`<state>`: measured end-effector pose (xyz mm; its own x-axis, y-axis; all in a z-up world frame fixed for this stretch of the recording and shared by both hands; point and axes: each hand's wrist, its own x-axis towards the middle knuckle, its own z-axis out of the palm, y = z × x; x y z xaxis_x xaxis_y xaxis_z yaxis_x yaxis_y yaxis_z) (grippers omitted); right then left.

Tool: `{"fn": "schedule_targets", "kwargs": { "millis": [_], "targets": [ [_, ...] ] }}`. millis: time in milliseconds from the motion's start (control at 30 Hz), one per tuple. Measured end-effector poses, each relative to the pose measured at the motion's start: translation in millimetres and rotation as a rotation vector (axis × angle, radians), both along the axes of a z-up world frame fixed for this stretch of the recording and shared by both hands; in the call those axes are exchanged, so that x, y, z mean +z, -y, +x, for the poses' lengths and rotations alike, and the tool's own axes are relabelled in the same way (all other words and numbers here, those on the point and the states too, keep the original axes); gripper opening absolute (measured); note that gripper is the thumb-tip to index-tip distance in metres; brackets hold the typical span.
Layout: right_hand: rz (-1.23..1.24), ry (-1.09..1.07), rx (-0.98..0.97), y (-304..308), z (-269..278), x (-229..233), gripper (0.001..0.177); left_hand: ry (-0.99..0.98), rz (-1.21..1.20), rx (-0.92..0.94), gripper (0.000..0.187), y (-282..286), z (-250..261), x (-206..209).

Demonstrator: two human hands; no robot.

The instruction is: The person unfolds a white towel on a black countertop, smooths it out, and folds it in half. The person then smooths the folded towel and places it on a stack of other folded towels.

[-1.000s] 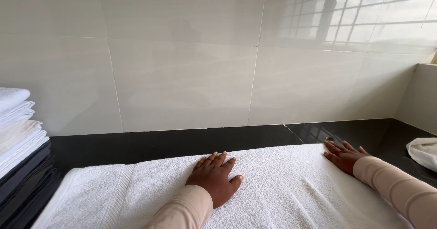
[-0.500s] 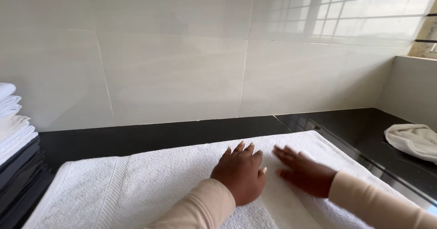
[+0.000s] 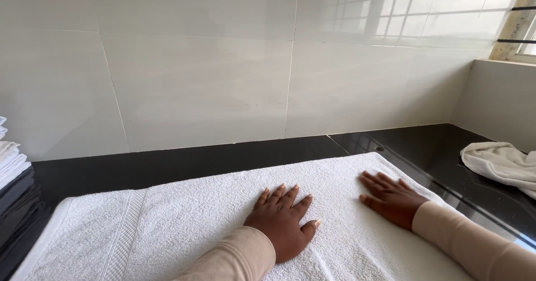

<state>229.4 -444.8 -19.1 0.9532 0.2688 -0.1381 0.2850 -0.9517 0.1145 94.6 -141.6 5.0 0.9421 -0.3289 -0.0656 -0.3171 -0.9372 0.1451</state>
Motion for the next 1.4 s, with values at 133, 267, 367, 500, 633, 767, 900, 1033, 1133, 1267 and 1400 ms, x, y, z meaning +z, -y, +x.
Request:
{"fn": "schedule_targets", "kwargs": {
  "millis": [133, 267, 367, 500, 633, 767, 900, 1033, 1133, 1267, 1400],
  "targets": [
    [-0.003, -0.011, -0.108, 47, 34, -11, 0.082, -0.002, 0.0, 0.007, 0.07, 2, 1, 1],
    [0.142, -0.033, -0.19, 98, 76, -31, 0.086, -0.008, -0.013, 0.001, 0.07, 0, 2, -2],
    [0.123, -0.03, -0.192, 104, 79, -34, 0.087, -0.012, -0.015, 0.003, 0.07, 0, 0, 1],
    [0.112, -0.033, -0.333, 109, 85, -35, 0.089, -0.025, -0.018, 0.011, 0.07, 0, -1, 4],
    [-0.083, -0.038, -0.435, 70, 41, 0, 0.088, -0.006, -0.034, 0.005, 0.069, 0, 0, 0],
    [-0.418, 0.264, -0.276, 21, -31, 32, 0.089, 0.106, -0.07, -0.054, 0.063, 4, 8, -10],
    [-0.371, 0.282, -0.139, -27, -97, 32, 0.086, 0.133, -0.121, -0.12, 0.054, 15, -16, 9],
    [0.093, 0.201, 0.294, -49, -140, 12, 0.084, 0.058, -0.18, -0.167, 0.051, 28, -56, 7],
    [0.207, 0.202, 0.515, -64, -152, -5, 0.075, 0.089, -0.231, -0.146, 0.056, 28, -67, -24],
    [0.229, 0.044, 0.371, -73, -167, -9, 0.069, 0.105, -0.282, -0.133, 0.065, 26, -68, -35],
    [0.108, 0.045, 0.29, -61, -172, -11, 0.071, 0.052, -0.223, -0.153, 0.069, 23, -67, -29]
  ]
}}
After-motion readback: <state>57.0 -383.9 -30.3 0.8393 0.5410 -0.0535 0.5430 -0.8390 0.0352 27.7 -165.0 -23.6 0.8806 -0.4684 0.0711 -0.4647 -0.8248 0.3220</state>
